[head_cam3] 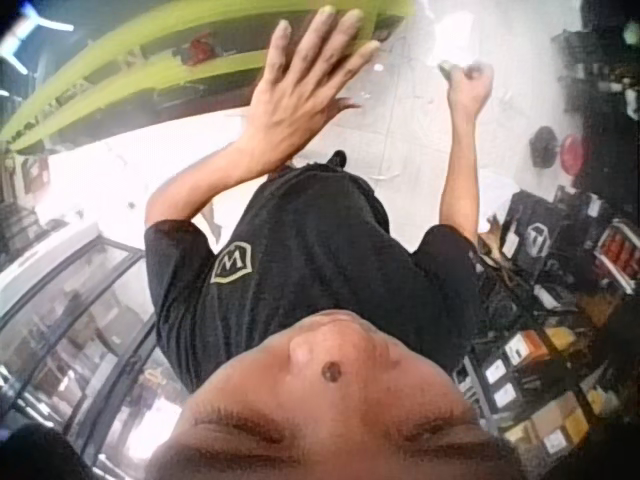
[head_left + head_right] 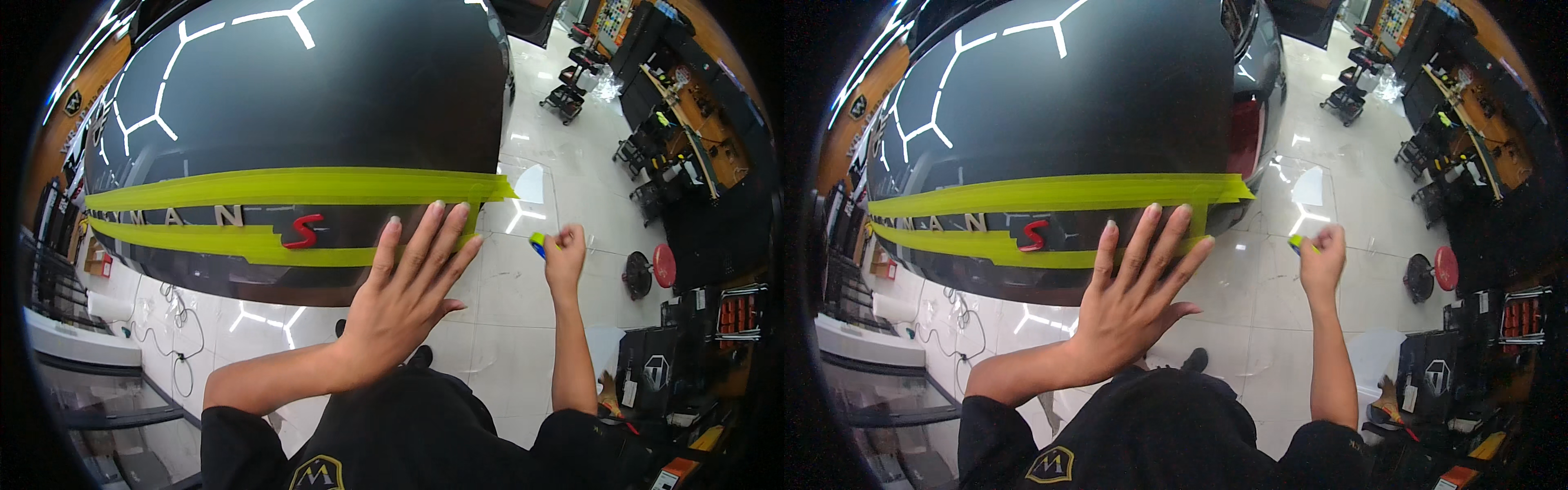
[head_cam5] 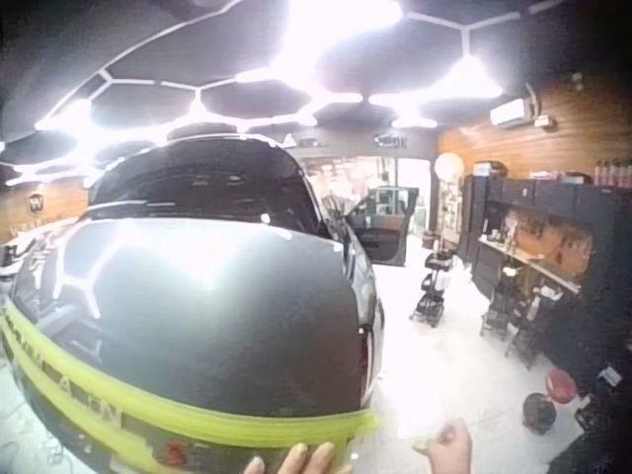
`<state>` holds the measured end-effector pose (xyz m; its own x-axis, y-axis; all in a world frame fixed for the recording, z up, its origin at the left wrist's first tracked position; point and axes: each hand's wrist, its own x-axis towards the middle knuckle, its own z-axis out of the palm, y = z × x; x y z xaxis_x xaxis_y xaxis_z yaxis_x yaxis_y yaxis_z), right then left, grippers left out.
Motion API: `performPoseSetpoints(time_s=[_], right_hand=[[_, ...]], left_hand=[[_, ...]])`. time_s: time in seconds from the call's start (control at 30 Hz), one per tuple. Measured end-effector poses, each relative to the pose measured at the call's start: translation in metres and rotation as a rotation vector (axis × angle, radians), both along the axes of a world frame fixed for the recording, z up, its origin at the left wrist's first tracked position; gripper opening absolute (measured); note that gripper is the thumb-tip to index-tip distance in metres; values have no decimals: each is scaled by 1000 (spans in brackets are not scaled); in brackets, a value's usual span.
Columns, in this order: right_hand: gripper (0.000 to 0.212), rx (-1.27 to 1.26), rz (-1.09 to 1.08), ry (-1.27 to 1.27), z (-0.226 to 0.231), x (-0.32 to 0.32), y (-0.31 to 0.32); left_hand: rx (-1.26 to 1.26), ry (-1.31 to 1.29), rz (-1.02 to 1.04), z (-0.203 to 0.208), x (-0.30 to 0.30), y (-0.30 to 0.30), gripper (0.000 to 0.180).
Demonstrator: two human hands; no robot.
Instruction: The person applies strips of bright yellow tape to the rear of a dark grey car, specifically around the 'COUNTRYMAN S' lettering. They methodically place horizontal and vertical strips to create a grid pattern over the badges, smoothing each piece with their hands.
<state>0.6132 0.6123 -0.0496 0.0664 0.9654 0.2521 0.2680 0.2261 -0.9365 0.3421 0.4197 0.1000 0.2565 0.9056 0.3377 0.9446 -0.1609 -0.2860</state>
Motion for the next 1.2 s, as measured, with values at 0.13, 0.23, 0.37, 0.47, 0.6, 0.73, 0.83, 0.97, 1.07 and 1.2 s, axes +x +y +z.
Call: performPoseSetpoints(time_s=[0.13,0.23,0.37,0.47,0.6,0.73,0.83,0.97,1.07,1.2], right_hand=[[26,-75,51,197,-16,-11,-61],[26,-176,94,424,13,-39,-110],[31,-294,319,808,38,-39,-155],[35,-255,446,815,64,-39,-175],[41,-86,478,490,62,-47,-190],[44,11,443,244,49,-63,-203],[44,13,443,139,43,-75,-211],[42,-6,508,42,42,-86,-221],[42,-50,536,55,33,-90,-227],[44,-42,544,-4,36,-98,-234]], left_hand=[[-53,-83,-33,6,13,-2,94],[-161,-194,-273,4,38,-18,89],[-337,-850,-392,-6,41,-33,72],[-399,-1167,-256,-24,32,-34,58],[-340,-1399,-177,-34,33,-31,47],[-221,-1334,-139,-60,31,-39,50],[-176,-1319,-28,-71,28,-52,47],[-87,-1340,30,-100,23,-72,41],[-113,-1521,93,-106,21,-79,32],[-125,-1652,59,-118,8,-85,29]])
